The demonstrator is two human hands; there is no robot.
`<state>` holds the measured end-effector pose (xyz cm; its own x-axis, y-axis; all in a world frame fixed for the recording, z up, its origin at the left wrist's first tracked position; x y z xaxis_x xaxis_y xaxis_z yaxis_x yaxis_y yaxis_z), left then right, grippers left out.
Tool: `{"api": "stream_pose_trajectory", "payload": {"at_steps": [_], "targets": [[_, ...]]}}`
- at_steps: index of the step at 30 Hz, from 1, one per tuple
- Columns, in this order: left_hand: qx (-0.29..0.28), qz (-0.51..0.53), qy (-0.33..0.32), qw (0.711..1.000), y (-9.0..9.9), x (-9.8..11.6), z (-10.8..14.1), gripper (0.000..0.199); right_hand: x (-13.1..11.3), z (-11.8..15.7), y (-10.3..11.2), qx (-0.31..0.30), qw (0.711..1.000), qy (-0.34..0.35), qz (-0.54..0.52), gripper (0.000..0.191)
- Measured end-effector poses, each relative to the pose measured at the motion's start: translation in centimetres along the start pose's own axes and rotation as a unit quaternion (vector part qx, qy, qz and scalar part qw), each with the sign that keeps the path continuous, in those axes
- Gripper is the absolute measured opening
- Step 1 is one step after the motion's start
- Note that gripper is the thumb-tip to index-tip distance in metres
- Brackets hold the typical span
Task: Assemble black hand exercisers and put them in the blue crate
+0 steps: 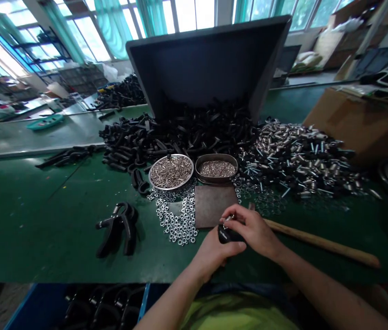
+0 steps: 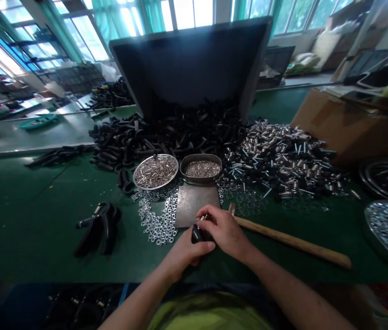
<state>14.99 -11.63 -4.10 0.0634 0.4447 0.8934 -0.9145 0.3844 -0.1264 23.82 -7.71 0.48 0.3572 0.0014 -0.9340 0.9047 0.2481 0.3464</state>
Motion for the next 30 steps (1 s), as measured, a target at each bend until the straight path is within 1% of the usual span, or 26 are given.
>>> {"api": "stream_pose_trajectory", "payload": {"at_steps": [2,3,4,5,7,8,9,11,13,14,15,17,18,19,20,22,24,27,28,30], "targets": [[-0.027,0.001,0.015,1.000,-0.5,-0.5,0.4,0.038,1.6,-1.0,0.2,-0.062,0.998,-0.020,-0.018,0.018],[-0.046,0.018,0.018,0.999,-0.8,-0.7,0.6,0.037,2.5,-1.6,1.1,-0.063,0.998,-0.027,0.009,0.019],[-0.064,0.040,0.018,0.997,-1.0,-1.0,0.7,0.036,3.5,-2.3,2.6,-0.041,0.996,-0.032,0.068,0.018],[-0.075,0.062,0.016,0.995,-1.1,-1.1,0.8,0.035,4.2,-3.0,4.7,0.012,0.988,-0.034,0.149,0.017],[-0.077,0.085,0.001,0.993,-0.6,-1.2,0.8,0.035,5.3,-4.1,8.0,0.088,0.949,-0.032,0.301,0.011],[-0.068,0.085,-0.013,0.994,-0.2,-1.1,0.7,0.035,5.8,-4.5,8.9,0.100,0.932,-0.032,0.346,0.010],[-0.059,0.081,-0.029,0.995,0.3,-0.9,0.5,0.035,6.3,-4.9,9.5,0.097,0.924,-0.034,0.368,0.009],[-0.043,0.075,-0.055,0.995,1.1,-0.3,0.2,0.036,6.7,-5.2,9.9,0.092,0.922,-0.037,0.374,0.008],[-0.020,0.085,-0.054,0.995,1.7,-0.1,-0.3,0.039,6.0,-5.0,9.6,0.093,0.926,-0.027,0.364,0.008],[-0.003,0.097,-0.046,0.994,2.0,-0.1,-0.6,0.042,5.4,-4.7,9.1,0.091,0.939,-0.019,0.332,0.008],[0.015,0.112,-0.034,0.993,2.3,-0.2,-0.9,0.045,4.6,-4.3,8.3,0.084,0.958,-0.010,0.275,0.007],[0.038,0.152,-0.009,0.988,2.4,-0.4,-1.5,0.051,3.0,-3.2,6.1,0.051,0.992,0.004,0.117,0.012],[0.038,0.176,0.003,0.984,2.1,-0.5,-1.8,0.054,2.1,-2.6,4.8,0.032,0.998,0.008,0.045,0.015],[0.034,0.198,0.015,0.980,1.7,-0.6,-2.0,0.057,1.3,-2.0,3.5,0.015,1.000,0.011,0.001,0.017],[0.027,0.216,0.025,0.976,1.3,-0.6,-2.2,0.059,0.6,-1.5,2.3,0.003,1.000,0.014,-0.014,0.018],[0.015,0.235,0.035,0.971,0.4,-0.5,-2.5,0.061,-0.4,-0.7,0.4,0.000,1.000,0.014,0.019,0.016],[0.010,0.235,0.032,0.971,-0.1,-0.4,-2.6,0.061,-0.8,-0.5,-0.4,0.015,0.996,0.010,0.083,0.012],[0.015,0.216,0.020,0.976,-0.2,-0.5,-2.4,0.060,-0.8,-0.6,-0.3,0.041,0.987,0.003,0.156,0.011],[0.024,0.197,0.010,0.980,0.1,-0.6,-2.3,0.059,-0.7,-0.6,-0.2,0.044,0.985,0.004,0.166,0.011],[0.045,0.131,-0.024,0.990,0.8,-0.6,-2.2,0.056,-0.7,-0.5,-0.3,0.037,0.988,0.012,0.151,0.011]]}}
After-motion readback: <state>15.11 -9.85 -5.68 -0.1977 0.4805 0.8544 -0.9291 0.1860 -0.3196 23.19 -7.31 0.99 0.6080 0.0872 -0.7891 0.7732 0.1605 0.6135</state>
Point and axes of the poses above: each hand's wrist, its own z-axis away from the middle knuckle, its own y-axis out of the back of the hand, x = y × z, the point moved 9 cm from there along -z, towards the middle knuckle, and after that the axes turned 3 degrees about -y, right-handed, at the moved point
